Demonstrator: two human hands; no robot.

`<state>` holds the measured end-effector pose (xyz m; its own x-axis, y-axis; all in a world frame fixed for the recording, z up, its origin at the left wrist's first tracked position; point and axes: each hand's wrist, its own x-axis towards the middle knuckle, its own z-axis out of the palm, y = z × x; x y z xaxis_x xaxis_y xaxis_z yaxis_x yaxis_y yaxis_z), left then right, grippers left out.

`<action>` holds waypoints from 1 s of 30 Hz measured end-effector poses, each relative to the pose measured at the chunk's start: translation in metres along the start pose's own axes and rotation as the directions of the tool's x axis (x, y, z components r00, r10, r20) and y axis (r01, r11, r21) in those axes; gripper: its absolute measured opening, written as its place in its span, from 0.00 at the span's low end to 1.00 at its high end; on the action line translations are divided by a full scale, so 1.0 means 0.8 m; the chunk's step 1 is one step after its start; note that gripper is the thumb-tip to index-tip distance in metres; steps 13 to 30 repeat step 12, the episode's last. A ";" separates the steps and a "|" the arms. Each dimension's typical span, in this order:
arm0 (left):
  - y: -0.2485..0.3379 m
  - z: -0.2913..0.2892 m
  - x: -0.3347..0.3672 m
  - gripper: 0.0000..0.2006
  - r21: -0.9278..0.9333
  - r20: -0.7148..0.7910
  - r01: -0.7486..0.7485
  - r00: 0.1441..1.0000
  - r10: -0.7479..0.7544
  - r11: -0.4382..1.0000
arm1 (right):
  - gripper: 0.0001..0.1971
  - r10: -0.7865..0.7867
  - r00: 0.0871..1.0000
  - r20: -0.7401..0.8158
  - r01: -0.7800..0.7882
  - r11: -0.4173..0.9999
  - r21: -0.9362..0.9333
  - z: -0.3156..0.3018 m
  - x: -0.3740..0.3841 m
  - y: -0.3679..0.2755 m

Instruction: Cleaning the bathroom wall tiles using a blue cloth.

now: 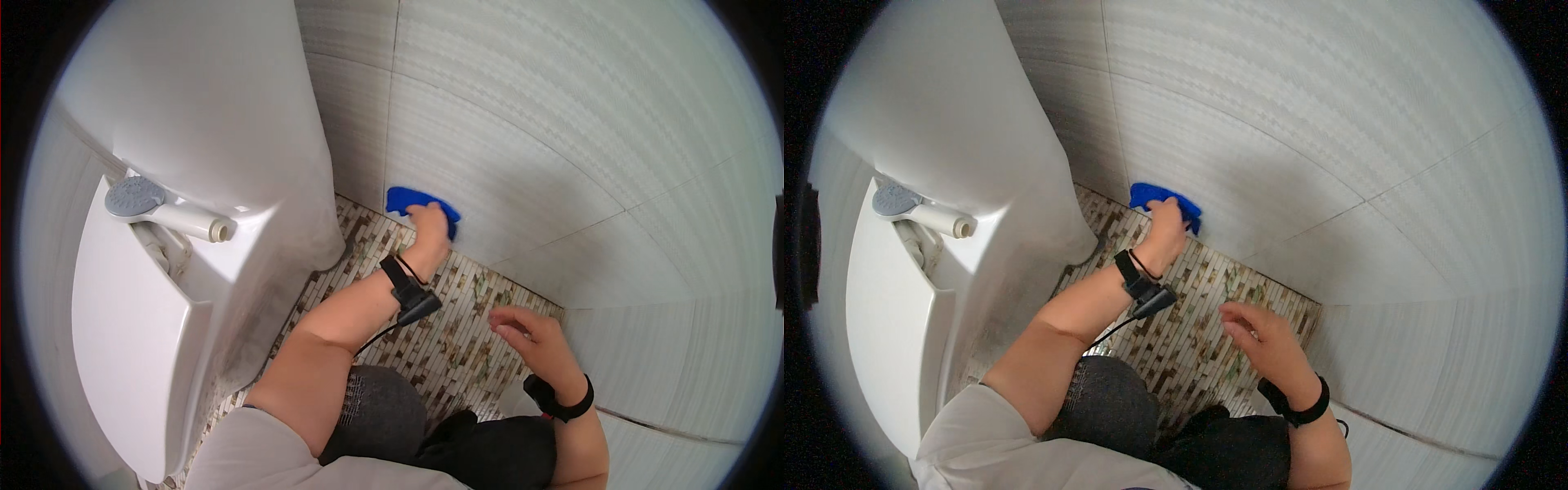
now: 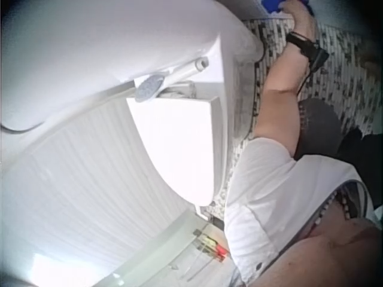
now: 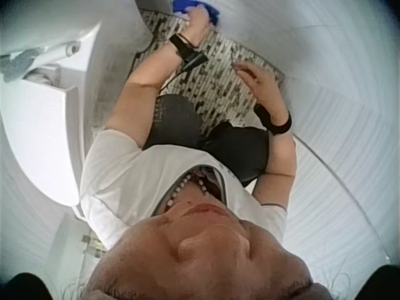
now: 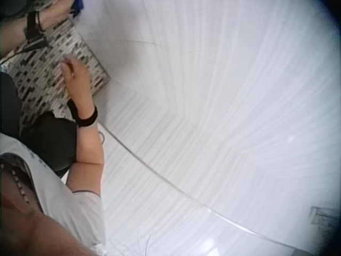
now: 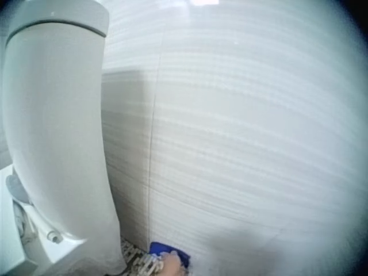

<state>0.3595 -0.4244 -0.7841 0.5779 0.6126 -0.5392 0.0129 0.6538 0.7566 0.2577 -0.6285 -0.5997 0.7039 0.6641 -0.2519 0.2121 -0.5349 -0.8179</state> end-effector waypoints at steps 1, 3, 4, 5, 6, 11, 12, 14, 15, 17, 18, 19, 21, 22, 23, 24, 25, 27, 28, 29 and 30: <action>0.011 0.017 -0.033 0.24 -0.070 0.142 -0.014 0.990 0.024 0.997 | 0.11 -0.003 1.000 -0.015 0.003 1.000 -0.012 -0.003 -0.003 0.003; 0.038 0.042 -0.091 0.23 0.009 0.263 -0.110 0.959 0.103 0.994 | 0.11 -0.005 1.000 -0.025 0.005 1.000 -0.016 -0.006 -0.006 0.007; 0.051 0.048 -0.117 0.23 0.044 0.333 -0.151 0.934 0.128 0.988 | 0.11 0.000 1.000 -0.027 0.000 1.000 -0.002 -0.008 -0.006 0.008; 0.046 0.047 -0.114 0.23 0.049 0.328 -0.155 0.936 0.131 0.987 | 0.11 -0.006 1.000 -0.022 0.006 1.000 0.015 -0.006 -0.002 0.007; 0.038 0.050 -0.113 0.22 0.057 0.296 -0.238 0.932 0.211 0.970 | 0.11 0.000 1.000 -0.025 0.001 1.000 0.018 -0.006 -0.001 0.009; -0.025 0.021 -0.038 0.20 0.223 0.144 -0.056 0.989 0.024 0.973 | 0.13 -0.042 0.999 -0.031 0.043 0.998 0.046 -0.007 0.002 0.013; -0.032 0.024 -0.039 0.20 0.228 0.152 -0.050 0.988 0.015 0.972 | 0.13 -0.033 0.999 -0.040 0.035 0.998 0.048 -0.008 0.000 0.016; -0.032 0.024 -0.039 0.20 0.228 0.152 -0.050 0.988 0.015 0.972 | 0.13 -0.033 0.999 -0.040 0.035 0.998 0.048 -0.008 0.000 0.016; -0.032 0.024 -0.039 0.20 0.228 0.152 -0.050 0.988 0.015 0.972 | 0.13 -0.033 0.999 -0.040 0.035 0.998 0.048 -0.008 0.000 0.016; -0.032 0.024 -0.039 0.20 0.228 0.152 -0.050 0.988 0.015 0.972 | 0.13 -0.033 0.999 -0.040 0.035 0.998 0.048 -0.008 0.000 0.016; -0.032 0.024 -0.039 0.20 0.228 0.152 -0.050 0.988 0.015 0.972 | 0.13 -0.033 0.999 -0.040 0.035 0.998 0.048 -0.008 0.000 0.016; -0.032 0.024 -0.039 0.20 0.228 0.152 -0.050 0.988 0.015 0.972 | 0.13 -0.033 0.999 -0.040 0.035 0.998 0.048 -0.008 0.000 0.016; -0.032 0.024 -0.039 0.20 0.228 0.152 -0.050 0.988 0.015 0.972 | 0.13 -0.033 0.999 -0.040 0.035 0.998 0.048 -0.008 0.000 0.016; -0.032 0.024 -0.039 0.20 0.228 0.152 -0.050 0.988 0.015 0.972 | 0.13 -0.033 0.999 -0.040 0.035 0.998 0.048 -0.008 0.000 0.016; -0.032 0.024 -0.039 0.20 0.228 0.152 -0.050 0.988 0.015 0.972 | 0.13 -0.033 0.999 -0.040 0.035 0.998 0.048 -0.008 0.000 0.016; -0.032 0.024 -0.039 0.20 0.228 0.152 -0.050 0.988 0.015 0.972 | 0.13 -0.033 0.999 -0.040 0.035 0.998 0.048 -0.008 0.000 0.016; -0.032 0.024 -0.039 0.20 0.228 0.152 -0.050 0.988 0.015 0.972 | 0.13 -0.033 0.999 -0.040 0.035 0.998 0.048 -0.008 0.000 0.016; -0.032 0.024 -0.039 0.20 0.228 0.152 -0.050 0.988 0.015 0.972 | 0.13 -0.033 0.999 -0.040 0.035 0.998 0.048 -0.008 0.000 0.016; -0.032 0.024 -0.039 0.20 0.228 0.152 -0.050 0.988 0.015 0.972 | 0.13 -0.033 0.999 -0.040 0.035 0.998 0.048 -0.008 0.000 0.016; -0.032 0.024 -0.039 0.20 0.228 0.152 -0.050 0.988 0.015 0.972 | 0.13 -0.033 0.999 -0.040 0.035 0.998 0.048 -0.008 0.000 0.016; -0.032 0.024 -0.039 0.20 0.228 0.152 -0.050 0.988 0.015 0.972 | 0.13 -0.033 0.999 -0.040 0.035 0.998 0.048 -0.008 0.000 0.016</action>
